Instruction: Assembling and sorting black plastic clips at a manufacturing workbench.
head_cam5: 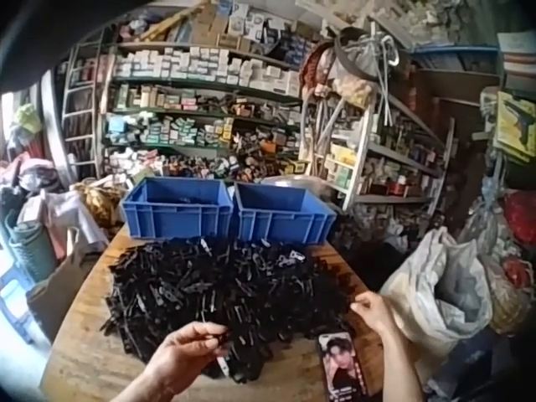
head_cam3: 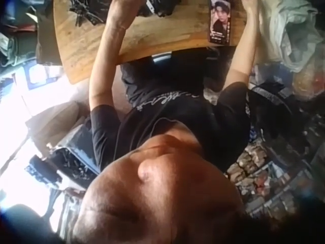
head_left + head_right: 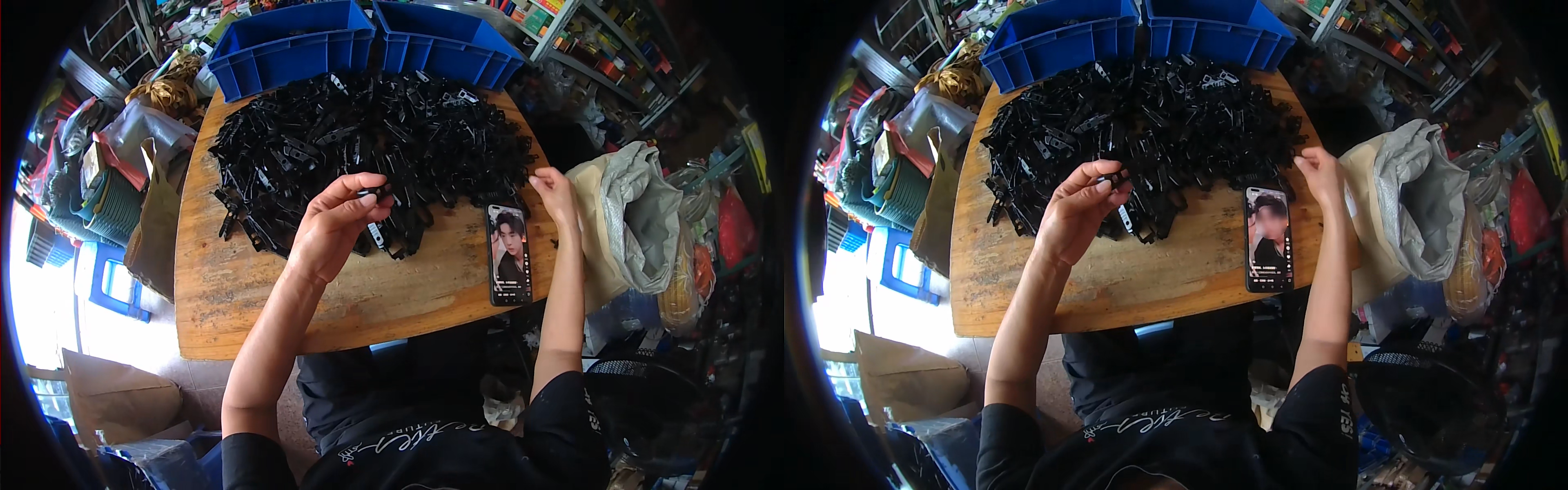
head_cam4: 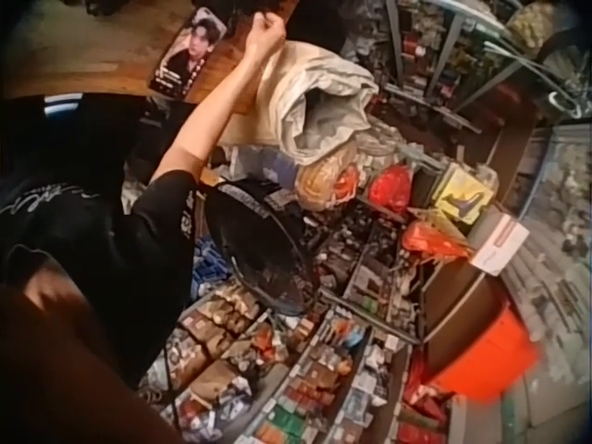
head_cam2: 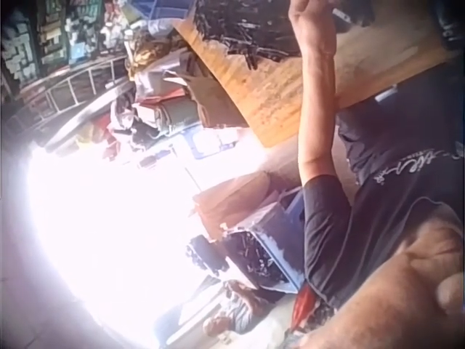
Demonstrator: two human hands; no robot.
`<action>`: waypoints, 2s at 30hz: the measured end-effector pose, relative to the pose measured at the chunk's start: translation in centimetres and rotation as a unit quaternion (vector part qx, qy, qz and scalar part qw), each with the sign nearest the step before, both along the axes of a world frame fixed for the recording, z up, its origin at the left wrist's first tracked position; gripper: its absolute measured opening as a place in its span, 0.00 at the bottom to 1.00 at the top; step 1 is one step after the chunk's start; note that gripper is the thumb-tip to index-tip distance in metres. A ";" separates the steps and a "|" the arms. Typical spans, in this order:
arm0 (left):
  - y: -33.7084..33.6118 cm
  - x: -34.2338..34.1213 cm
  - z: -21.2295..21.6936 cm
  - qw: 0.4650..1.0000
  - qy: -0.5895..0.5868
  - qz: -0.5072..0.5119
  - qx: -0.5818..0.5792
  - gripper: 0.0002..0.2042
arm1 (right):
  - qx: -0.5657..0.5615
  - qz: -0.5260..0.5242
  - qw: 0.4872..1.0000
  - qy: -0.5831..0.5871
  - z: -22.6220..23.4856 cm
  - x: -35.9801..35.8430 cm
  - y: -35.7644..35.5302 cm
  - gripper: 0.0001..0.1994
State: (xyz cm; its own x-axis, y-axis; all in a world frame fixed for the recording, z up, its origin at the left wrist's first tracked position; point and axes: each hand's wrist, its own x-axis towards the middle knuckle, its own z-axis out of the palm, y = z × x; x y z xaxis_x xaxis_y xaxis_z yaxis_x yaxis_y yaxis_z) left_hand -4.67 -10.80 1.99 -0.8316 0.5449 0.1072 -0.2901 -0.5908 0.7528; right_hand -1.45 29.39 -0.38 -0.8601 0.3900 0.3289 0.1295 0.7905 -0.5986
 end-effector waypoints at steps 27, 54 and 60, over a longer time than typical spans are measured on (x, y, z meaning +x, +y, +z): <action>-1.0 2.0 -0.6 0.991 0.011 0.061 -0.119 0.14 | -0.620 0.300 0.719 0.092 0.9 5.2 -24.6 0.09; 0.3 3.4 -0.9 0.985 0.040 0.025 -0.168 0.13 | -0.208 0.096 0.954 0.194 1.7 5.4 -24.9 0.08; 0.5 3.5 -0.9 0.988 0.019 0.022 -0.149 0.13 | -0.128 0.072 0.966 0.212 1.7 5.0 -25.7 0.07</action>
State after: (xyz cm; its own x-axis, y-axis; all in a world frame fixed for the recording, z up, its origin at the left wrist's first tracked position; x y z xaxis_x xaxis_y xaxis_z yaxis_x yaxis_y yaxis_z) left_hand -1.15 -10.30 1.13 -0.8541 0.5197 -0.0204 -0.2363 -0.3527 0.9054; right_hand 3.59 3.67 1.31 -0.7208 0.3917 0.5719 -0.2696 0.6016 -0.7519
